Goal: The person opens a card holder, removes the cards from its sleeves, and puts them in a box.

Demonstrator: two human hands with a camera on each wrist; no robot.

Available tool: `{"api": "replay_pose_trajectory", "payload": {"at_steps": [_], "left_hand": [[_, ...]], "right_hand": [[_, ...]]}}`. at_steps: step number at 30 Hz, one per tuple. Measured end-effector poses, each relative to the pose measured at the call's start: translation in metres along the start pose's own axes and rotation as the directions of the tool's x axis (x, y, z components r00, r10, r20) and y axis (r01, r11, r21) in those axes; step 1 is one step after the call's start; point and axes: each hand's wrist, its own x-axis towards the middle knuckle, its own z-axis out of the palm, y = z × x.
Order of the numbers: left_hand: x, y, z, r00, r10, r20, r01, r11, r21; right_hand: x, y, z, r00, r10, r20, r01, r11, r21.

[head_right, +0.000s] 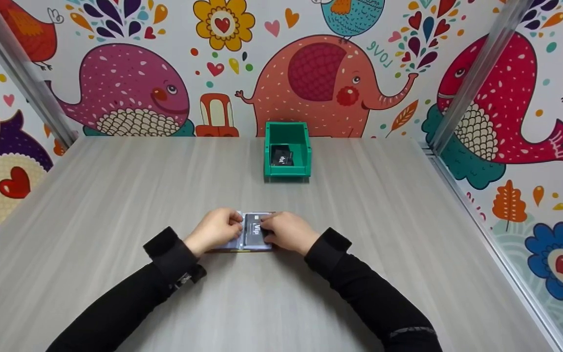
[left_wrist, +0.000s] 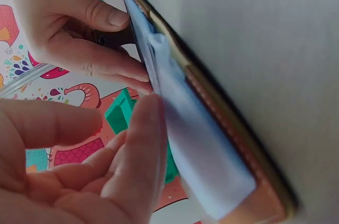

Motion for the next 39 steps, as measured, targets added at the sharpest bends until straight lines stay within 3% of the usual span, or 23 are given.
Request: {"api": "replay_pose_trajectory", "payload": {"at_steps": [10,25,30,33,36,39], "left_hand": [[0.004,-0.002,0.000,0.999,-0.010,0.050,0.009,1.000,0.008],[0.007,-0.003,-0.003,0.983,-0.159,0.090,0.171,0.976,-0.135],[0.011,-0.005,0.000,0.968,-0.222,0.114,0.245,0.933,-0.265],[0.012,-0.005,0.002,0.957,-0.248,0.149,0.286,0.888,-0.359],[0.013,-0.005,0.003,0.950,-0.259,0.173,0.308,0.864,-0.399],[0.014,-0.005,0.005,0.947,-0.263,0.186,0.318,0.854,-0.411]], "right_hand": [[-0.001,0.001,0.000,0.999,-0.024,-0.024,0.023,1.000,-0.020],[-0.001,0.001,0.001,1.000,-0.011,-0.008,0.011,1.000,-0.006],[-0.001,0.001,0.001,1.000,0.000,0.000,0.000,1.000,0.000],[-0.001,0.001,0.001,1.000,-0.005,-0.005,0.005,1.000,0.000],[-0.003,0.001,0.000,1.000,-0.012,-0.009,0.012,1.000,-0.002],[-0.003,0.000,0.000,1.000,-0.015,-0.011,0.015,1.000,-0.003]]}}
